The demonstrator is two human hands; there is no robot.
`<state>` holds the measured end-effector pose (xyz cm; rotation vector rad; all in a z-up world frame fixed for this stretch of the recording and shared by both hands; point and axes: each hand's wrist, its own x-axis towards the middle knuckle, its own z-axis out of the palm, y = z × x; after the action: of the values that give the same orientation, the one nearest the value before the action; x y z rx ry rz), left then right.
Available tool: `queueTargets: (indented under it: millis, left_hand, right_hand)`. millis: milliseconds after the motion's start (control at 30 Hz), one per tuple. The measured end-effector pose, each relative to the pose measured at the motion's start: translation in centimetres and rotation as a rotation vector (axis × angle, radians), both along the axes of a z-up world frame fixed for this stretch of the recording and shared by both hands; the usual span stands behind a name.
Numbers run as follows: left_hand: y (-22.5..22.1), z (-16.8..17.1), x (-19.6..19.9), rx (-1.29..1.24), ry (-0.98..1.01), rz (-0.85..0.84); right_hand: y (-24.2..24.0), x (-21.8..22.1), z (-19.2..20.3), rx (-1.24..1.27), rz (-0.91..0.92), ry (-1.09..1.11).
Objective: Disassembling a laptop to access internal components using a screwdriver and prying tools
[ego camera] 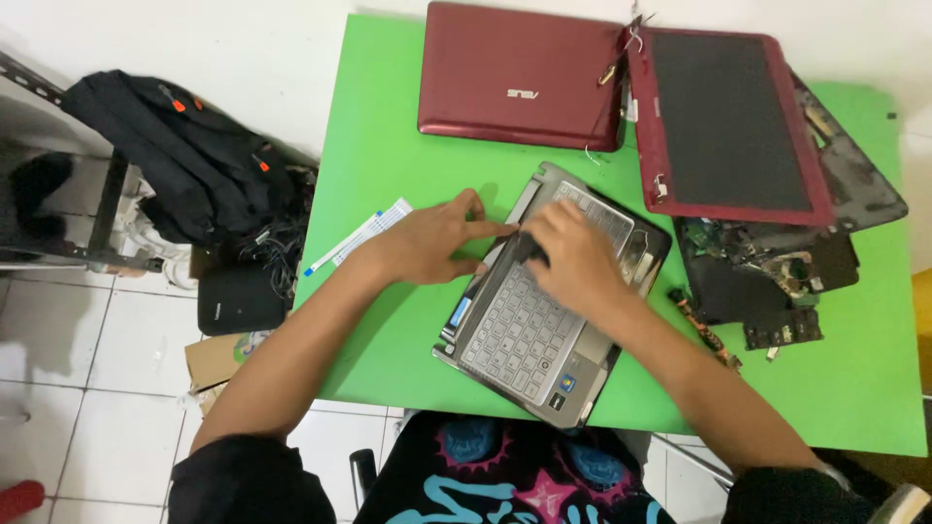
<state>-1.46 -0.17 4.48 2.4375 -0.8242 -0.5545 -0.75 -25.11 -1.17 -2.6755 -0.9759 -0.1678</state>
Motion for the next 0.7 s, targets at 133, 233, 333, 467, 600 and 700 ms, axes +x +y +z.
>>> queueTargets:
  millis: [133,233,333,467,600,700]
  left_hand:
    - [0.3,-1.8,0.4,-0.019,-0.034,0.002]
    - [0.2,-1.2,0.4,-0.024,-0.046,0.000]
    - [0.1,-1.1,0.2,-0.016,-0.029,0.011]
    - [0.2,-1.4,0.5,-0.014,-0.044,-0.007]
    - [0.0,-2.3,0.5,-0.003,-0.076,-0.006]
    - [-0.6,-1.9,-0.1,0.006,-0.138,0.044]
  right_hand:
    - [2.1,-6.5,-0.2,0.074,0.230,-0.011]
    - [3.6,-9.7,-0.2,0.110,0.485,-0.131]
    - [3.8,-10.1,0.7,0.239,0.708,-0.043]
    - [2.0,-5.4,-1.2,0.206,0.625,0.000]
    - [-1.5,1.1,-1.0,0.028,0.236,-0.061]
    - [-2.7,3.3,-0.1,0.007,0.020,-0.082]
